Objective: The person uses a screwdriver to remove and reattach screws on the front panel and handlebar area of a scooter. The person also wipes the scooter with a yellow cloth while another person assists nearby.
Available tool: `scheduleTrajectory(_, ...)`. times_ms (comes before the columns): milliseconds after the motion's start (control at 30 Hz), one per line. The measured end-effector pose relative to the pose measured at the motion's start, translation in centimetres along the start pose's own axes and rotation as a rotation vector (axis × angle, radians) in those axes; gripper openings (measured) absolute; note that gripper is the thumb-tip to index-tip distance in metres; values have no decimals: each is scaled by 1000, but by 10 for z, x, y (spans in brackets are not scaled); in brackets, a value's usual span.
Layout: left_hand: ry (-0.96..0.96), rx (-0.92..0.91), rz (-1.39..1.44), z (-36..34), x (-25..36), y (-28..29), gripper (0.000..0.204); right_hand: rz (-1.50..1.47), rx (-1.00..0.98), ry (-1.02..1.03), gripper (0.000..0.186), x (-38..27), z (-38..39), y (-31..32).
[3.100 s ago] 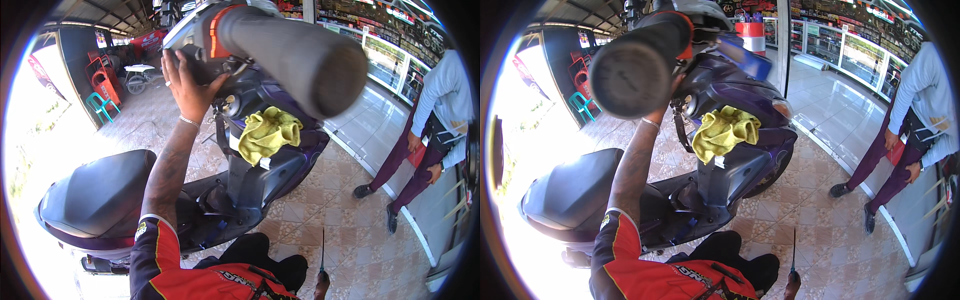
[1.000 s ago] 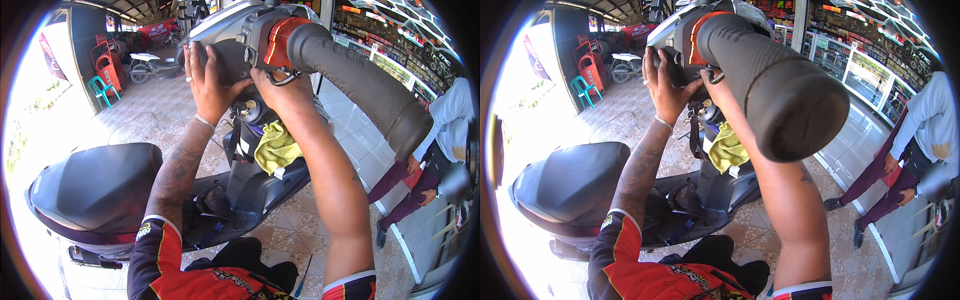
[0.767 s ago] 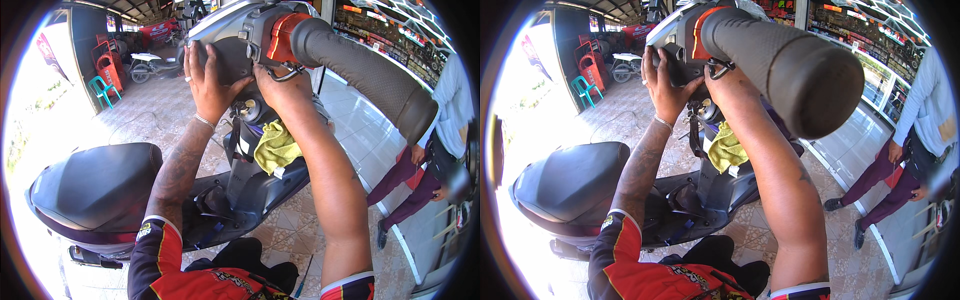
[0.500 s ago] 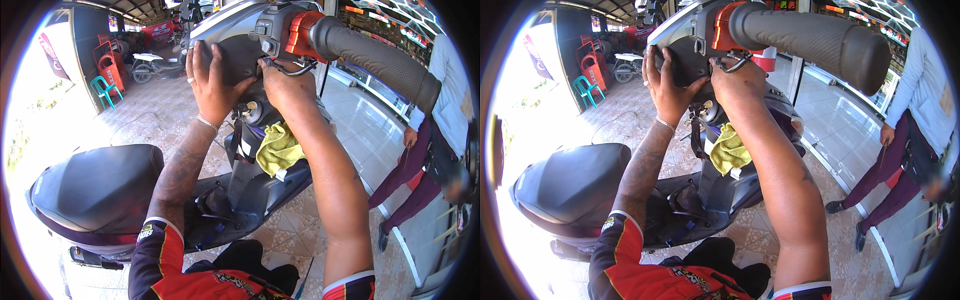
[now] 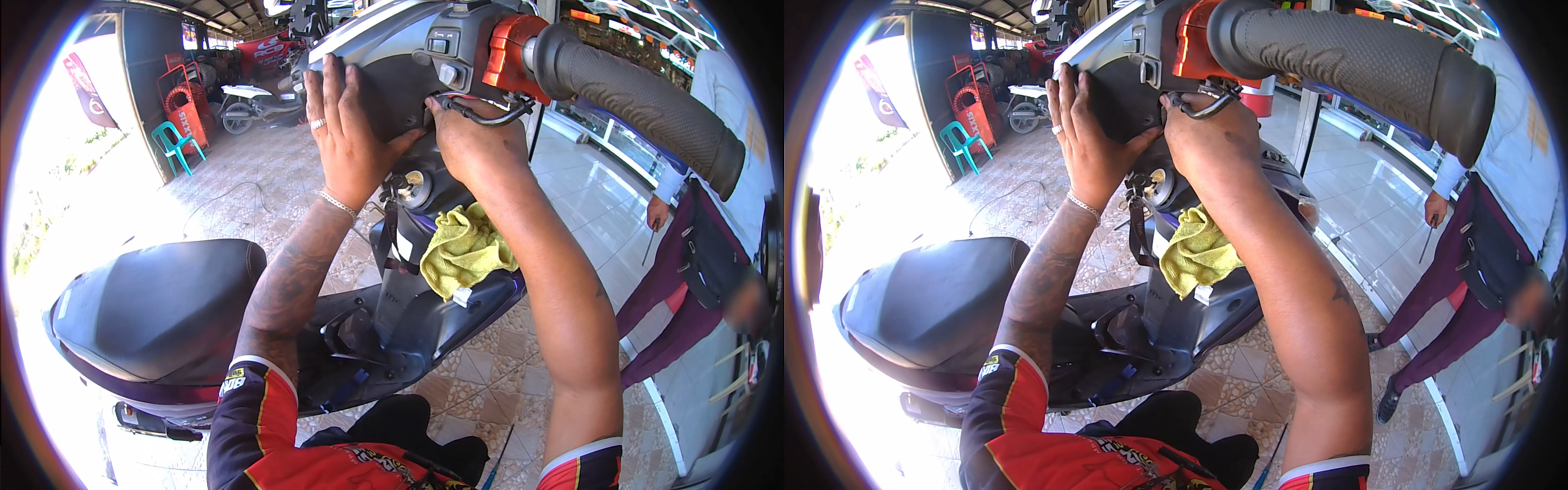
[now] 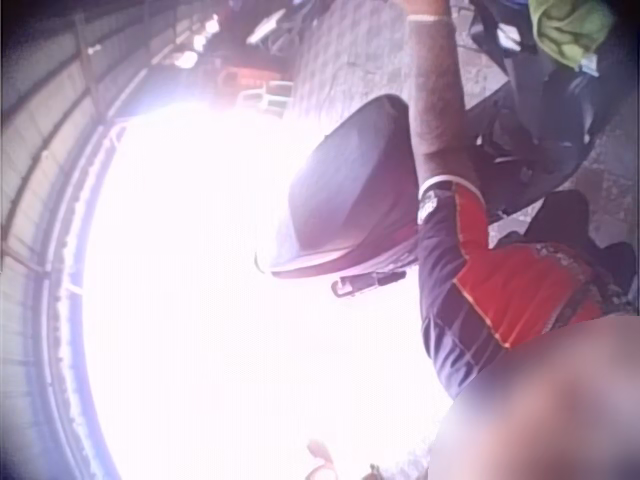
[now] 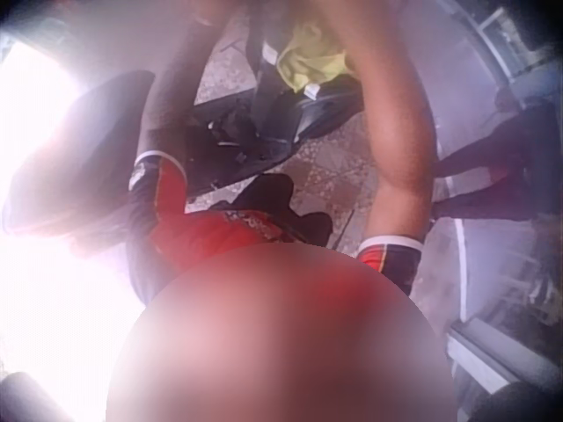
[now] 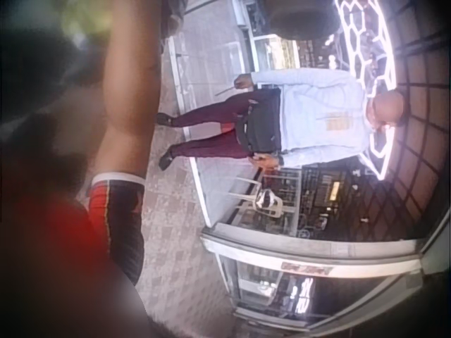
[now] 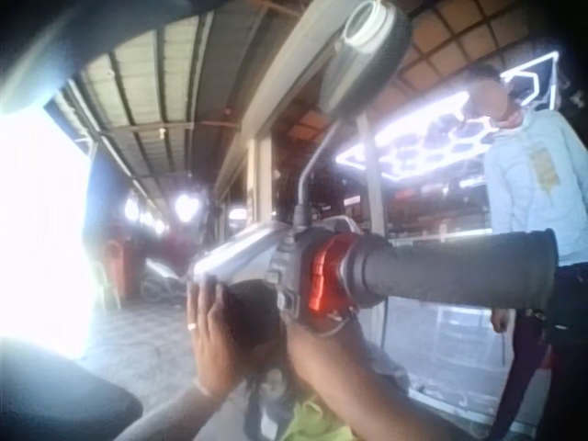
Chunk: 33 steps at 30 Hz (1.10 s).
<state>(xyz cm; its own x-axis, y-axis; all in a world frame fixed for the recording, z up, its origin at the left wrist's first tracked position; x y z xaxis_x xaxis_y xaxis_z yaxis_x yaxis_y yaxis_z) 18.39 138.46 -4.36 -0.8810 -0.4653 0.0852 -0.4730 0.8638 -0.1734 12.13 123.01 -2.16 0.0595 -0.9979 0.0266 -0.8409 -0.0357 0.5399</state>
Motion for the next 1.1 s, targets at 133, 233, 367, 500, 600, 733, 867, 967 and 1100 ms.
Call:
scheduleTrajectory(133, 36, -80, -26, -4, 0, -5, 121, -285, -9, -196, 26, 12, 2, -9)
scheduleTrajectory(233, 39, -108, -50, -5, 1, -8, 123, 164, -69, 48, 25, -6, -5, 0)
scheduleTrajectory(367, 8, -100, -74, -6, 0, -11, 122, -124, 8, -84, 20, 3, 1, 1)
scheduleTrajectory(500, -39, -79, -64, -7, -2, -11, 120, 87, 4, 62, 19, -7, -2, 0)
scheduleTrajectory(600, -61, -67, -63, -7, -3, -10, 118, 69, -20, 73, 26, -5, -4, -3)
scheduleTrajectory(733, -70, -63, -61, -7, -4, -9, 116, 3, -41, 43, 31, -5, -3, 0)
scheduleTrajectory(867, -105, -31, -66, -7, -1, -8, 116, 188, -184, 98, 31, -16, -1, 3)
scheduleTrajectory(967, -100, -33, -82, -7, -1, -7, 115, 61, -231, 118, 33, -18, 6, 11)
scheduleTrajectory(1100, -110, -28, -66, -7, 2, -7, 114, -285, 136, 188, 32, 5, 69, 65)
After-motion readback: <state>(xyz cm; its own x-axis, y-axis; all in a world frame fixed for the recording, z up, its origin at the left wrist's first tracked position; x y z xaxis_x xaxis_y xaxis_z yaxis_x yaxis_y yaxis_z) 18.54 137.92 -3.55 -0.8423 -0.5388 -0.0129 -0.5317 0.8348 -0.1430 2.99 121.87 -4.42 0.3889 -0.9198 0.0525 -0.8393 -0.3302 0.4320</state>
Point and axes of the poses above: each hand's wrist, its own z-axis away from the middle knuckle, its own y-axis out of the back of the hand, x = y × z, the point moved 8 cm from there along -z, towards the middle knuckle, and after that the axes turned 15 degrees about y, right-handed, at the moved point
